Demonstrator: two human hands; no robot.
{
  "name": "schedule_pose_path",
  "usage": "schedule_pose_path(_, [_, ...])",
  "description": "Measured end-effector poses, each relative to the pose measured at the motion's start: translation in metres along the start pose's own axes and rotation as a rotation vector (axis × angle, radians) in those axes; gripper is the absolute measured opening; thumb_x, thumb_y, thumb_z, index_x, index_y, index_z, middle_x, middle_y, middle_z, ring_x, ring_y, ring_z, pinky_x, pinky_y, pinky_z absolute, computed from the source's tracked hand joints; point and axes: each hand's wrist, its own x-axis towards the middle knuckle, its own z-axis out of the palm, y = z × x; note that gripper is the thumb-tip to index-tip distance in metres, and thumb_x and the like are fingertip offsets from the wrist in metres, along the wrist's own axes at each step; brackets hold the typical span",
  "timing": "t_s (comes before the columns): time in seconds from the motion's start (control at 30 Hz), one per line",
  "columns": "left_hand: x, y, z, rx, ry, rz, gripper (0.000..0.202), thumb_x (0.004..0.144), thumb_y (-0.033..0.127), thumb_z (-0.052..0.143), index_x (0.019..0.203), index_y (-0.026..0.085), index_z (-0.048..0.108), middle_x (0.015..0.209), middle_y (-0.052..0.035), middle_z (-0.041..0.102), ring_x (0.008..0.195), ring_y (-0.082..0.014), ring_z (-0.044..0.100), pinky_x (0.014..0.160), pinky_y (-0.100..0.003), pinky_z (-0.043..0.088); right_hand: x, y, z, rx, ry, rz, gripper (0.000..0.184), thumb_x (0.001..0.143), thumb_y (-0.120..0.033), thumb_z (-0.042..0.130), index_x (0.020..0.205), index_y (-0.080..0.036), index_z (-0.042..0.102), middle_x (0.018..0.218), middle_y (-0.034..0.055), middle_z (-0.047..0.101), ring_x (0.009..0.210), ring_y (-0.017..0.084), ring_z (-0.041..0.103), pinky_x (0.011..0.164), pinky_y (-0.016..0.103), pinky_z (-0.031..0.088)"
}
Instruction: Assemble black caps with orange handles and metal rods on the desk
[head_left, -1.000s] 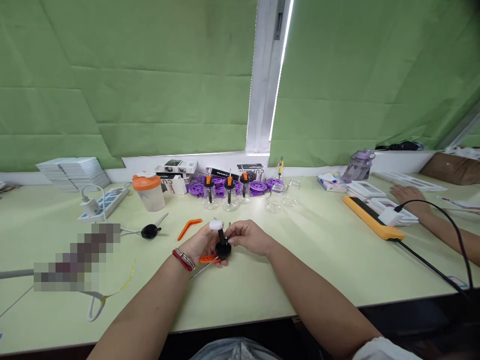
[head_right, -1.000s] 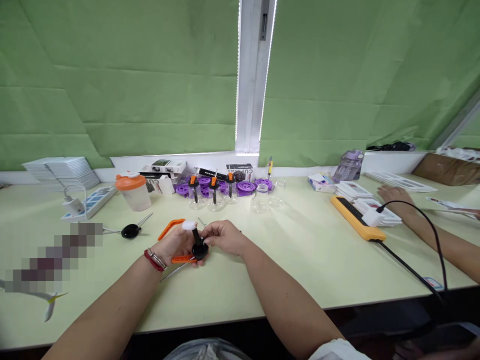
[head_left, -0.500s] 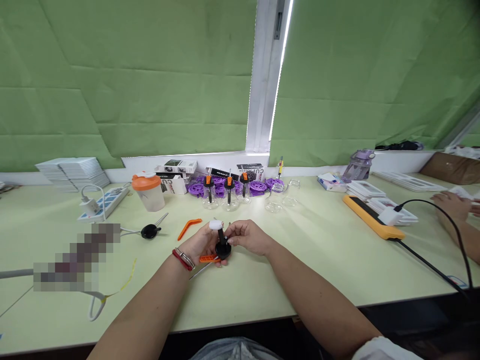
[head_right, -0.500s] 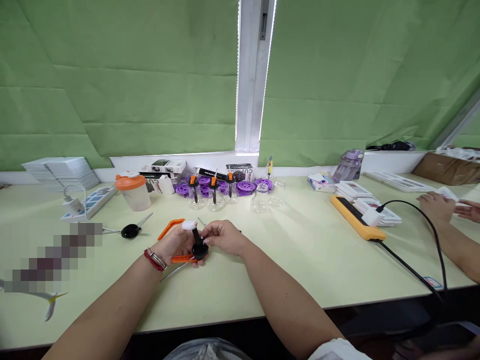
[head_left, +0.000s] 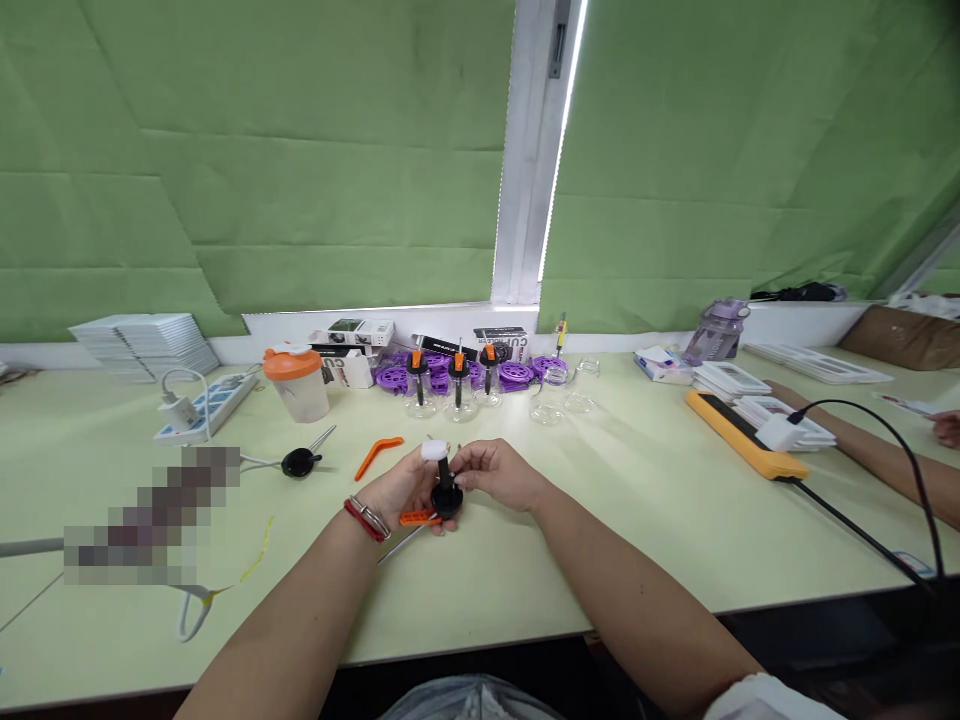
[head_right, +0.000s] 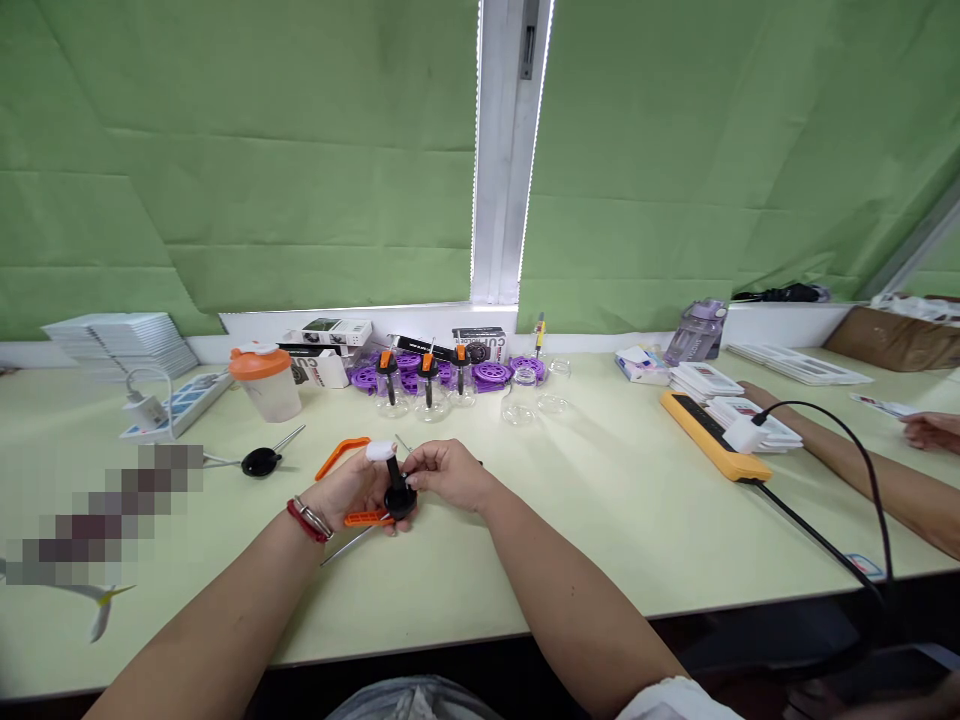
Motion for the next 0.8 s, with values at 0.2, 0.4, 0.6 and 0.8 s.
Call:
schedule_pose_path(0.2, [-0.002,0.0014,0.0024,0.003,0.02,0.001,0.058,0.069,0.068,0.044,0.09,0.014,0.051,0.063,-0.0075,0.061,0.058,-0.0241,0.062,0.048,-0.029,0.043,-0.0002,-0.0015,0.0021,0.014,0.009,0.0,0.025,0.059,-0.027,0.076,0.077,-0.014,0.065,0.067,-0.0003,0.062,0.063,0.011,0.054,0.067,0.029,0.046])
schedule_pose_path(0.4, [-0.0031,0.0028,0.0036,0.001,0.006,0.002,0.058,0.067,0.067,0.047,0.091,0.015,0.051,0.062,-0.006,0.06,0.058,-0.024,0.062,0.047,-0.029,0.043,-0.0004,-0.0003,0.0015,0.028,0.001,0.006,0.028,0.058,-0.03,0.078,0.077,-0.014,0.066,0.067,-0.0006,0.061,0.063,0.011,0.054,0.066,0.029,0.046])
schedule_pose_path(0.6, [-0.0029,0.0034,0.0032,-0.007,-0.008,-0.01,0.057,0.069,0.065,0.047,0.094,0.014,0.052,0.062,-0.0066,0.06,0.056,-0.023,0.061,0.046,-0.028,0.042,-0.0005,-0.0001,0.0011,0.01,-0.022,-0.01,0.027,0.061,-0.034,0.077,0.077,-0.014,0.067,0.069,0.0002,0.062,0.064,0.011,0.054,0.068,0.03,0.045])
schedule_pose_path(0.8, [-0.0034,0.004,0.0042,-0.005,-0.006,-0.013,0.057,0.069,0.064,0.047,0.096,0.014,0.052,0.064,-0.0073,0.061,0.056,-0.0232,0.061,0.046,-0.028,0.041,-0.0013,-0.0026,0.0015,0.0,-0.04,-0.011,0.028,0.063,-0.035,0.076,0.078,-0.013,0.068,0.07,0.0007,0.061,0.065,0.011,0.053,0.068,0.029,0.044])
